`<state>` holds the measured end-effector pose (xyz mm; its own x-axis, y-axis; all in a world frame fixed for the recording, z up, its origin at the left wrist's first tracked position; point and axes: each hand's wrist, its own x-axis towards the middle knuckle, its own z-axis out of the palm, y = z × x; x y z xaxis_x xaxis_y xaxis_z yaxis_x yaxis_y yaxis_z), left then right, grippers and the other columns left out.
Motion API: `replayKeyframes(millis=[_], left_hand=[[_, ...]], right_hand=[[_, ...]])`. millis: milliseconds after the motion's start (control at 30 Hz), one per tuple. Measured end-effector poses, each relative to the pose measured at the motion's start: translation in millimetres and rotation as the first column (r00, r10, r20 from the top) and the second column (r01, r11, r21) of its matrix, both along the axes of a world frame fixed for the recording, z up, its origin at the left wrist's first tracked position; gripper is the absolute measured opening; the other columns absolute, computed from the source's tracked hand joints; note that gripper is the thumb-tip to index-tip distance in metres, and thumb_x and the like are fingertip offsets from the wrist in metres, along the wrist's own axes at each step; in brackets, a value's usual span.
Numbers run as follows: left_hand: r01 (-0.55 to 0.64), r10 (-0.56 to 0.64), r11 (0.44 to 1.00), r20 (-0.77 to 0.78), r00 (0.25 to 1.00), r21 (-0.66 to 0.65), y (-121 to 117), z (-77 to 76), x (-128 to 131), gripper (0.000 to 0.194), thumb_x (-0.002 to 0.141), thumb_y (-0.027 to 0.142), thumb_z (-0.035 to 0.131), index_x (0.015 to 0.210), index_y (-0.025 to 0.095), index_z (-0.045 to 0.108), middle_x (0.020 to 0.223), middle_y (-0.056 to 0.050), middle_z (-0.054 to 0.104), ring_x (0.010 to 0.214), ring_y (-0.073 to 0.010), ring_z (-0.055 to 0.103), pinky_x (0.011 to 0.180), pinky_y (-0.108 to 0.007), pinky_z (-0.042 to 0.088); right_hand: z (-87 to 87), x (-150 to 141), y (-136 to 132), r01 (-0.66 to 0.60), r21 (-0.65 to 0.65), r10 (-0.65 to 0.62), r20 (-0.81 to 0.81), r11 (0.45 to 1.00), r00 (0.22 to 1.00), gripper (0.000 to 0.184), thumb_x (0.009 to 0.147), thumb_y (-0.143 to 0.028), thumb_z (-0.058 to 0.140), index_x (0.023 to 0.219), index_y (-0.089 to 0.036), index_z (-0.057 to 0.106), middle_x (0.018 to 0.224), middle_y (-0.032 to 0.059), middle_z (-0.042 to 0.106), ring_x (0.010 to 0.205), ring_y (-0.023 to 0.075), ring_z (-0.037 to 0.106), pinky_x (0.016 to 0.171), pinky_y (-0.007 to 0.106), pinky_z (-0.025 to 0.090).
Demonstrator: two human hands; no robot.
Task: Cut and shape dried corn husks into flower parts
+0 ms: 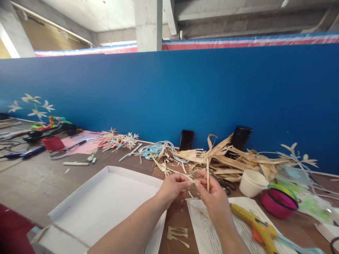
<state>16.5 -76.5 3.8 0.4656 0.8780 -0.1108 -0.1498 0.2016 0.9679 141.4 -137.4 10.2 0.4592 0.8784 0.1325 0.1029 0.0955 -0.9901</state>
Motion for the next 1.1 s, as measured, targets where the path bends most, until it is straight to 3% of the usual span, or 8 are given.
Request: replayKeyframes(millis=[267,400,500,667,767,867,1000,1100], left_hand=[[-0.076,0.074,0.997,0.123,0.990,0.011,2,3.1,0,0.028,0.057,0.034,0.069,0.068,0.013,0.056,0.062,0.000,0.055,0.053,-0.0065,0.048,0.048,-0.018,0.039],[-0.124,0.123,0.992,0.128,0.984,-0.001,7,4.9,-2,0.026,0.059,0.032,0.067,0.071,0.013,0.053,0.061,0.000,0.057,0.054,-0.0078,0.051,0.048,-0.018,0.041],[-0.143,0.140,0.990,0.128,0.982,0.018,10,5.8,-3,0.024,0.060,0.029,0.065,0.072,0.014,0.052,0.059,0.000,0.055,0.054,-0.0084,0.051,0.046,-0.017,0.040],[-0.220,0.213,0.972,0.084,0.973,0.084,16,6.8,-6,0.018,0.062,0.026,0.062,0.072,0.014,0.053,0.057,0.002,0.052,0.050,-0.0071,0.048,0.042,-0.016,0.039],[-0.326,0.317,0.936,0.080,0.945,0.130,22,5.7,-9,0.018,0.064,0.026,0.060,0.075,0.014,0.054,0.058,0.003,0.052,0.047,-0.0059,0.046,0.042,-0.016,0.038],[-0.427,0.415,0.886,0.100,0.904,0.183,27,2.8,-12,0.018,0.067,0.028,0.058,0.079,0.015,0.054,0.061,0.003,0.053,0.046,-0.0053,0.045,0.042,-0.016,0.037],[-0.423,0.415,0.880,0.086,0.906,0.214,28,-1.4,-11,0.019,0.069,0.031,0.056,0.080,0.015,0.054,0.064,0.002,0.054,0.047,-0.0060,0.044,0.041,-0.016,0.036],[-0.397,0.398,0.882,0.051,0.916,0.253,26,-3.7,-10,0.019,0.070,0.030,0.055,0.081,0.015,0.055,0.064,0.001,0.056,0.049,-0.0067,0.046,0.045,-0.017,0.037]], right_hand=[[-3.7,0,2,-0.079,-0.079,0.076,-0.044,0.994,0.996,0.054,0.068,-0.041,0.065,0.118,-0.024,0.053,0.072,-0.0034,0.060,0.039,0.0040,0.032,0.035,0.018,0.021],[7.7,17,-2,0.111,-0.042,-0.116,-0.140,0.993,0.983,0.043,0.068,-0.045,0.063,0.103,-0.020,0.061,0.091,0.0054,0.064,0.063,0.0138,0.052,0.037,0.019,0.032],[19.2,33,-12,0.165,-0.012,-0.165,-0.178,0.986,0.970,0.040,0.064,-0.039,0.065,0.098,-0.019,0.063,0.103,0.0093,0.062,0.071,0.0160,0.053,0.036,0.019,0.032],[21.4,33,-34,0.065,-0.191,-0.060,0.032,0.979,0.998,0.047,0.062,-0.035,0.065,0.106,-0.019,0.061,0.087,0.0085,0.067,0.062,0.0164,0.055,0.039,0.023,0.040],[7.4,17,-45,-0.053,-0.357,0.099,0.111,0.933,0.989,0.040,0.067,-0.033,0.059,0.106,-0.021,0.059,0.072,0.0048,0.066,0.063,0.0190,0.061,0.049,0.027,0.048],[-12.1,-2,-52,-0.083,-0.428,0.175,0.180,0.900,0.968,0.029,0.071,-0.029,0.053,0.098,-0.023,0.059,0.075,0.0036,0.066,0.070,0.0190,0.064,0.056,0.028,0.050],[-23.7,-17,-55,-0.080,-0.375,0.255,0.447,0.924,0.858,0.022,0.071,-0.029,0.053,0.089,-0.024,0.064,0.083,0.0046,0.069,0.075,0.0203,0.064,0.069,0.031,0.048],[-10.4,-1,-48,-0.040,-0.291,0.227,0.643,0.956,0.732,0.022,0.072,-0.033,0.054,0.086,-0.027,0.069,0.096,0.0043,0.069,0.088,0.0236,0.061,0.078,0.034,0.044]])
